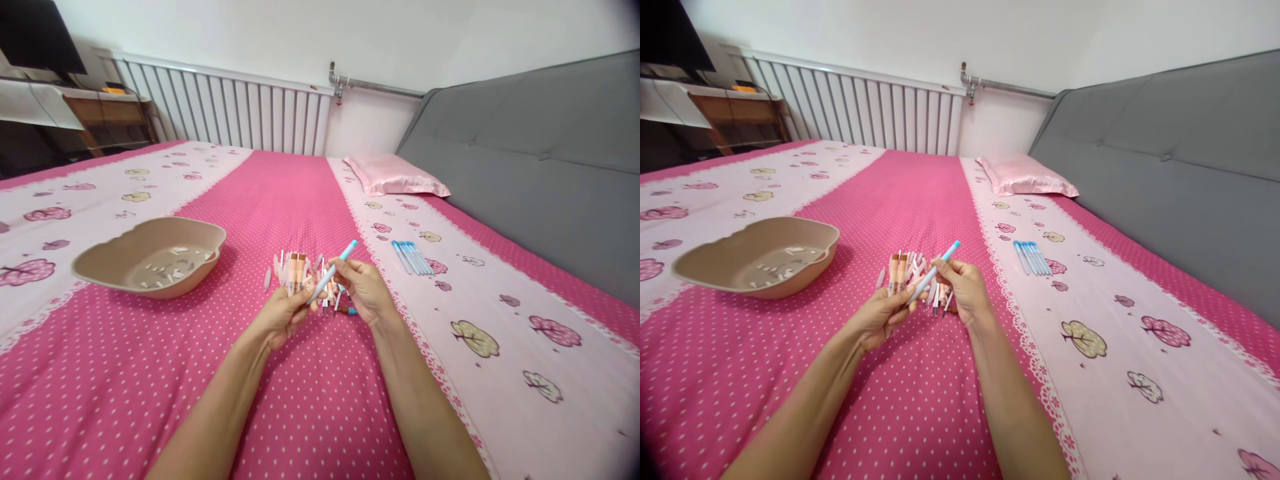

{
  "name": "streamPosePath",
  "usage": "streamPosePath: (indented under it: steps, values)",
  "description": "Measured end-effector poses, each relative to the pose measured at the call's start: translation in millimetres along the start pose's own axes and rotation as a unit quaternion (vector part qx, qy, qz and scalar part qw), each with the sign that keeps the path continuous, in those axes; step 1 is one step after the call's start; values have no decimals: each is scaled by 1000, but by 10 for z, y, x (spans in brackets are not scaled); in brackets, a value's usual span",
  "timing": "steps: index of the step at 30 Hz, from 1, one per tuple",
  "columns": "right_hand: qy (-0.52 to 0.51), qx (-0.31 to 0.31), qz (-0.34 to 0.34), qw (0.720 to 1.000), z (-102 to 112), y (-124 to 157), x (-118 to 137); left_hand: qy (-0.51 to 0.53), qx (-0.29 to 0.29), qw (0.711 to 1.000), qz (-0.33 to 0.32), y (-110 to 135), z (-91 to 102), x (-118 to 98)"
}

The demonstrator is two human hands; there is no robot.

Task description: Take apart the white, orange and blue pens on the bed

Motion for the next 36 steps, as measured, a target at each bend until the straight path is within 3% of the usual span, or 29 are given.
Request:
streamPosePath:
  steps: [2, 4, 7, 11, 13, 15, 21, 25, 29, 36]
  values:
    - [-2, 21, -13, 1000, 3, -2, -2, 7, 11, 999, 31, 1, 4, 2]
    - [-4, 29, -21, 999, 12, -8, -14, -11, -16, 999, 34, -12, 27, 5]
    - [-14, 13, -27, 999, 26, -21, -41, -66, -81, 994, -36, -46, 63, -2]
    - [-30, -1, -31, 999, 24, -31, -73, -110, -113, 977, -145, -74, 53, -21]
    - [-33, 2, -35, 999, 18, -32, -83, -112, -138, 969, -169, -70, 48, -28]
    - [-36, 5, -37, 999, 13, -32, -86, -110, -153, 969, -161, -64, 48, -25]
    - [-51, 14, -38, 998, -8, -25, -80, -55, -147, 986, -53, -70, 92, 27]
    - [-61, 7, -17, 998, -6, -21, -75, -44, -170, 981, -82, -52, 112, -4]
    - [-61, -6, -8, 998, 0, -19, -77, -57, -159, 978, -119, -29, 82, -35]
    - [-55, -13, -5, 998, -17, -13, -66, -71, -175, 979, -80, -47, 65, -5]
Point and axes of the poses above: each hand's wrist, its own y-axis away from the middle knuckle, its own z-axis out of the back of the hand, x = y × z, the point moved 2 cm from there along -y, towards the middle knuckle, and after that the axes turned 8 degrees about x, right-handed, at the moved point
